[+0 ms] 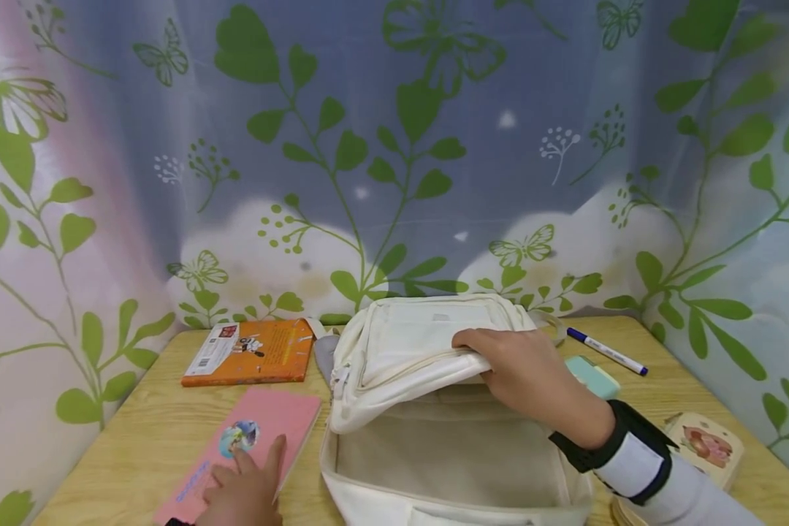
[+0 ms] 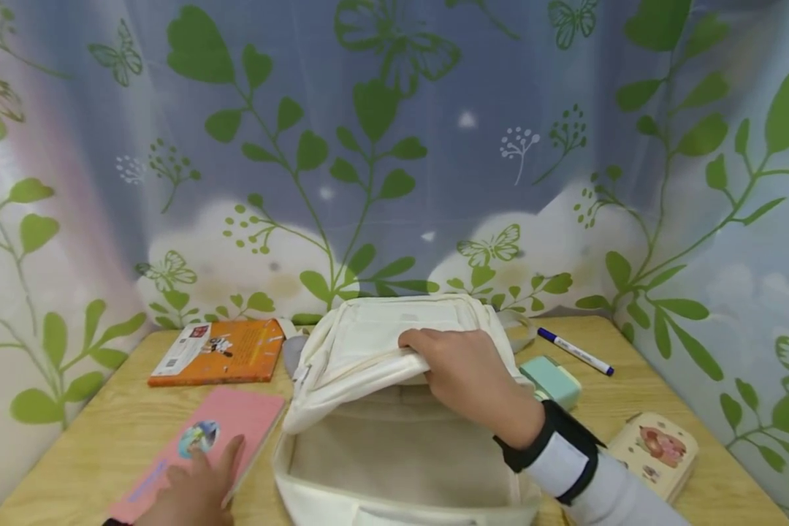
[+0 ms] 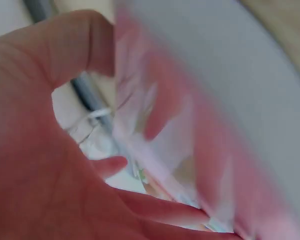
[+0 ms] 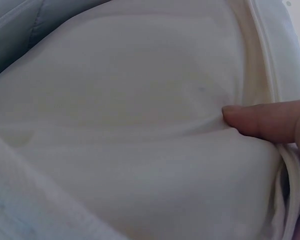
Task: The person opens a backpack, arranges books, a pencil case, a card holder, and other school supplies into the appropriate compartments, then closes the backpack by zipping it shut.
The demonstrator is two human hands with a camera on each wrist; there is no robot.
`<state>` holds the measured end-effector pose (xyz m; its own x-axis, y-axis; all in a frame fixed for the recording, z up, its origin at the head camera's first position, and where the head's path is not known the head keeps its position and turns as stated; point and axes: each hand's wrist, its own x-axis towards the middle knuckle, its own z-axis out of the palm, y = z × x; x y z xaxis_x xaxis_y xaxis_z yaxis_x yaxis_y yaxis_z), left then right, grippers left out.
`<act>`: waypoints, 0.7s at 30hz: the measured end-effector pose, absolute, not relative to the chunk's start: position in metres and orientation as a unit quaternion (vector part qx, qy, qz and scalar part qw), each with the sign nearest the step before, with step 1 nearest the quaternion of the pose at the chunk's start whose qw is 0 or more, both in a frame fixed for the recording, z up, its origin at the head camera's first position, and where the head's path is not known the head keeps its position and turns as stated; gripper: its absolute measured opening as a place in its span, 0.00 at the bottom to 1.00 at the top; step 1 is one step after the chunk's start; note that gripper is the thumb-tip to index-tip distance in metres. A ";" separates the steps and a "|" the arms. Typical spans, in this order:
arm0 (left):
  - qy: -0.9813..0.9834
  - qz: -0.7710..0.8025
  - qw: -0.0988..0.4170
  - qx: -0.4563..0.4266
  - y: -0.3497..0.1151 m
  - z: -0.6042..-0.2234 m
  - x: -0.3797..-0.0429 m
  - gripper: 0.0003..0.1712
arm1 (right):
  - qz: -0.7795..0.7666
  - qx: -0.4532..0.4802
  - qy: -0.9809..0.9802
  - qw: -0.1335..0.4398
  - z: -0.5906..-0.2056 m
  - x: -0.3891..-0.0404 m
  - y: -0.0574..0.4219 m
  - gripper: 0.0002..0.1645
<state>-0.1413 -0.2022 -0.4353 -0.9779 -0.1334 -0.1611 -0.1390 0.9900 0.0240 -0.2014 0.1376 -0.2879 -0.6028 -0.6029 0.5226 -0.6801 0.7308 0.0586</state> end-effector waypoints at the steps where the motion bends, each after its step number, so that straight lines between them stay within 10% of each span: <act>1: 0.995 0.011 0.069 -0.065 -0.204 -0.437 -0.141 0.50 | 0.073 0.359 -0.892 0.263 -0.288 -0.201 0.137 0.28; 14: 0.983 0.183 0.012 -0.003 -0.285 -0.361 -0.146 0.30 | 0.085 0.354 -0.892 0.268 -0.289 -0.205 0.137 0.27; 21: 0.895 0.428 0.121 -0.026 -0.329 -0.301 -0.121 0.40 | 0.100 0.337 -0.895 0.276 -0.288 -0.209 0.135 0.27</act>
